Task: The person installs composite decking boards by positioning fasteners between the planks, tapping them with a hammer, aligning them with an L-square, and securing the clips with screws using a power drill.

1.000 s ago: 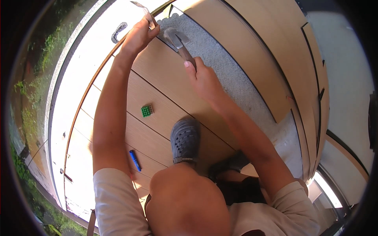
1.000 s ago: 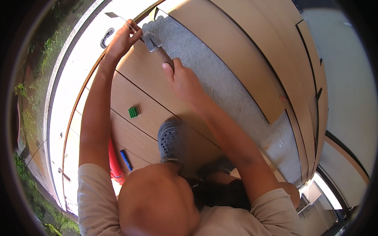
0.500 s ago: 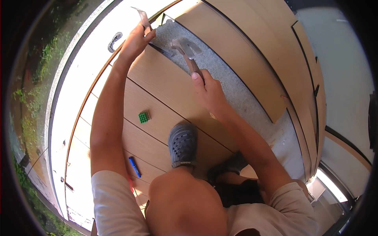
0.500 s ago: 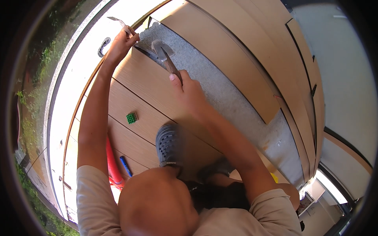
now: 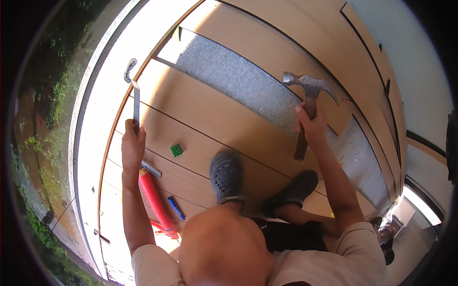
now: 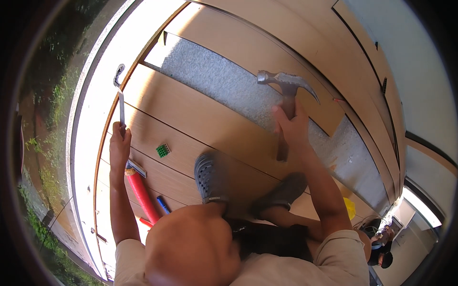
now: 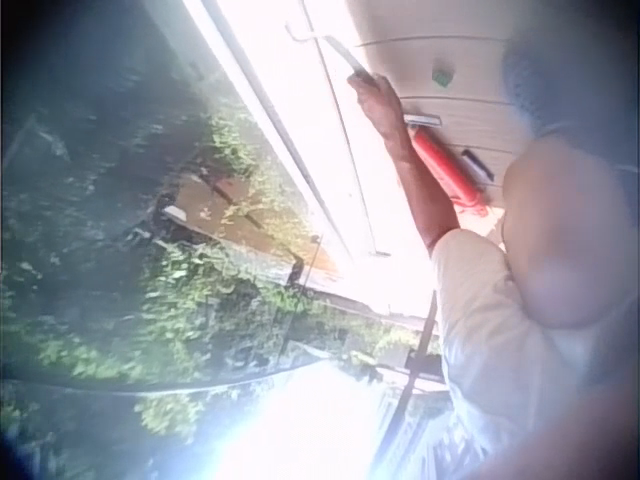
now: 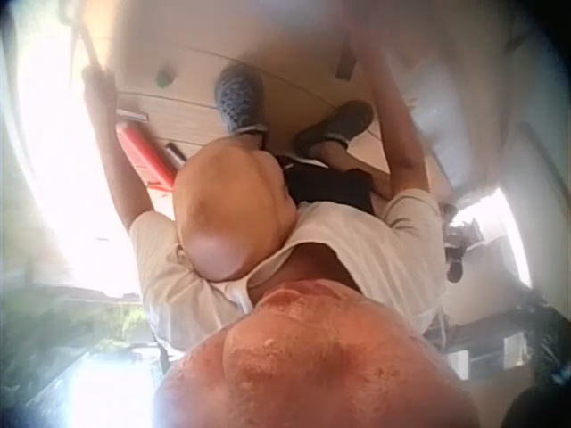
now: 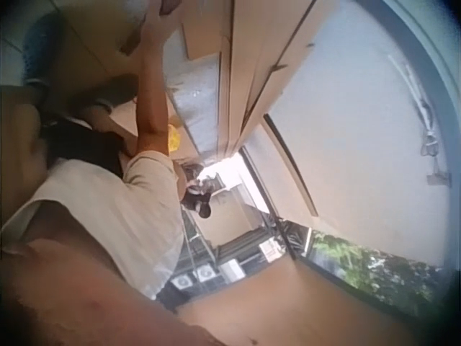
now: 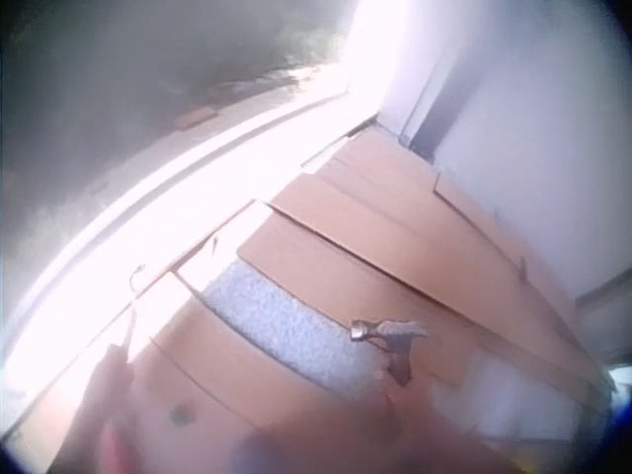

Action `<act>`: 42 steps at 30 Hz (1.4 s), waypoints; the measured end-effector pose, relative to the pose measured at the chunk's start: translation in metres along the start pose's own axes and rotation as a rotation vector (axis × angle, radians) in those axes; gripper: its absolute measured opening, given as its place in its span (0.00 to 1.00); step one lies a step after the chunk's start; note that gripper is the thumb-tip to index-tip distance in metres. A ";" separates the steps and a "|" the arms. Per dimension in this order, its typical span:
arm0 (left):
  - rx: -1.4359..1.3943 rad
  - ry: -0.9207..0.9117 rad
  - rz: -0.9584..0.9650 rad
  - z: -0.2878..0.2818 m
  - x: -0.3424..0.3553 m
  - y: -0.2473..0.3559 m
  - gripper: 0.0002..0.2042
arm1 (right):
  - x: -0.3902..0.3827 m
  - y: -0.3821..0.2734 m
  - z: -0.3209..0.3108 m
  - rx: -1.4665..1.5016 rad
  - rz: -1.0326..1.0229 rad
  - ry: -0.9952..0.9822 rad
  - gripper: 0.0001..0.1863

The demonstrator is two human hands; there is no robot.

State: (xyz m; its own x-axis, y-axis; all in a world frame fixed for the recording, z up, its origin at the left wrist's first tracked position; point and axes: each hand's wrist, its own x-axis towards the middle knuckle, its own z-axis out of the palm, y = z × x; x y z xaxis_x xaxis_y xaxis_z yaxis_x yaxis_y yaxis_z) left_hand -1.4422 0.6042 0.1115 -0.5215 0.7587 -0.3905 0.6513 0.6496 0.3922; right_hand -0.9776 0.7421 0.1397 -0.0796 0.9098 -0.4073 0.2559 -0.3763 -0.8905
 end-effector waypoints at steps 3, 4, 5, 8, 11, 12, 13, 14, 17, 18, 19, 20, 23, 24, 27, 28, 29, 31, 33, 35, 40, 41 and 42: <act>0.061 0.043 -0.006 0.028 -0.039 -0.040 0.17 | -0.009 0.030 -0.037 -0.074 -0.040 -0.058 0.09; 0.100 0.073 0.028 0.042 -0.055 -0.038 0.18 | -0.014 0.033 -0.057 -0.184 -0.046 -0.077 0.10; 0.139 -0.030 -0.064 0.040 -0.061 -0.030 0.18 | -0.022 0.028 -0.077 -0.280 -0.052 -0.104 0.10; 0.121 -0.082 -0.016 0.078 -0.075 -0.003 0.15 | -0.068 0.014 -0.159 -0.570 -0.055 -0.085 0.09; 0.118 -0.118 -0.104 0.103 -0.088 -0.028 0.18 | -0.133 0.003 -0.217 -0.864 0.222 -0.103 0.11; 0.028 -0.102 -0.039 0.107 -0.093 -0.065 0.20 | -0.155 0.001 -0.225 -0.956 0.109 -0.044 0.13; -0.119 -0.135 -0.124 0.098 -0.105 -0.057 0.21 | -0.175 0.002 -0.230 -1.055 0.011 -0.007 0.14; -0.271 -0.150 -0.207 0.088 -0.116 -0.044 0.22 | -0.200 0.000 -0.238 -0.896 0.058 0.091 0.15; -0.091 -0.111 -0.092 0.066 -0.122 -0.016 0.22 | -0.268 -0.035 -0.246 -0.565 0.386 0.469 0.13; -0.005 -0.142 -0.032 0.091 -0.129 -0.004 0.23 | -0.306 -0.031 -0.267 -0.538 0.417 0.589 0.13; 0.080 -0.168 0.024 0.114 -0.139 0.005 0.23 | -0.341 -0.027 -0.285 -0.559 0.469 0.648 0.13; 0.165 -0.148 0.073 0.118 -0.144 0.007 0.23 | -0.367 -0.019 -0.293 -0.559 0.488 0.744 0.12; 0.357 -0.066 0.165 0.113 -0.144 0.011 0.24 | -0.414 0.023 -0.305 -0.607 0.616 0.900 0.13; 0.400 -0.040 0.186 0.113 -0.144 0.013 0.24 | -0.420 0.042 -0.308 -0.683 0.727 0.950 0.13; 0.509 0.051 0.220 0.114 -0.144 0.019 0.25 | -0.433 0.106 -0.308 -0.455 0.856 0.961 0.14; 0.542 0.077 0.225 0.113 -0.146 0.022 0.25 | -0.437 0.124 -0.314 -0.380 0.856 0.942 0.13; 0.578 0.107 0.236 0.113 -0.143 0.025 0.26 | -0.432 0.137 -0.317 -0.362 0.850 0.928 0.13; 0.641 0.157 0.249 0.114 -0.148 0.029 0.26 | -0.420 0.166 -0.328 -0.321 0.827 0.876 0.13; 0.691 0.190 0.278 0.125 -0.154 0.037 0.27 | -0.409 0.186 -0.350 -0.350 0.771 0.831 0.13; 0.736 0.191 0.325 0.133 -0.155 0.044 0.28 | -0.403 0.209 -0.381 -0.414 0.689 0.756 0.14; 0.460 -0.007 0.532 0.084 -0.108 0.042 0.29 | -0.334 0.265 -0.443 -0.494 0.481 0.637 0.16; 0.495 -0.169 0.570 0.080 -0.125 0.090 0.25 | -0.332 0.275 -0.457 -0.572 0.436 0.629 0.17; 0.487 -0.241 0.666 0.066 -0.121 0.109 0.22 | -0.322 0.288 -0.465 -0.549 0.419 0.620 0.17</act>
State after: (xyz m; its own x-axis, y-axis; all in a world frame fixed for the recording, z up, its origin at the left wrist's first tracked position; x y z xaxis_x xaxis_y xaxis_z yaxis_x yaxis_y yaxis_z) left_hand -1.2717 0.5803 0.1468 0.1484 0.9072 -0.3936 0.9729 -0.0624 0.2229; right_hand -0.4307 0.4219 0.1089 0.6114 0.7089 -0.3518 0.5804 -0.7038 -0.4095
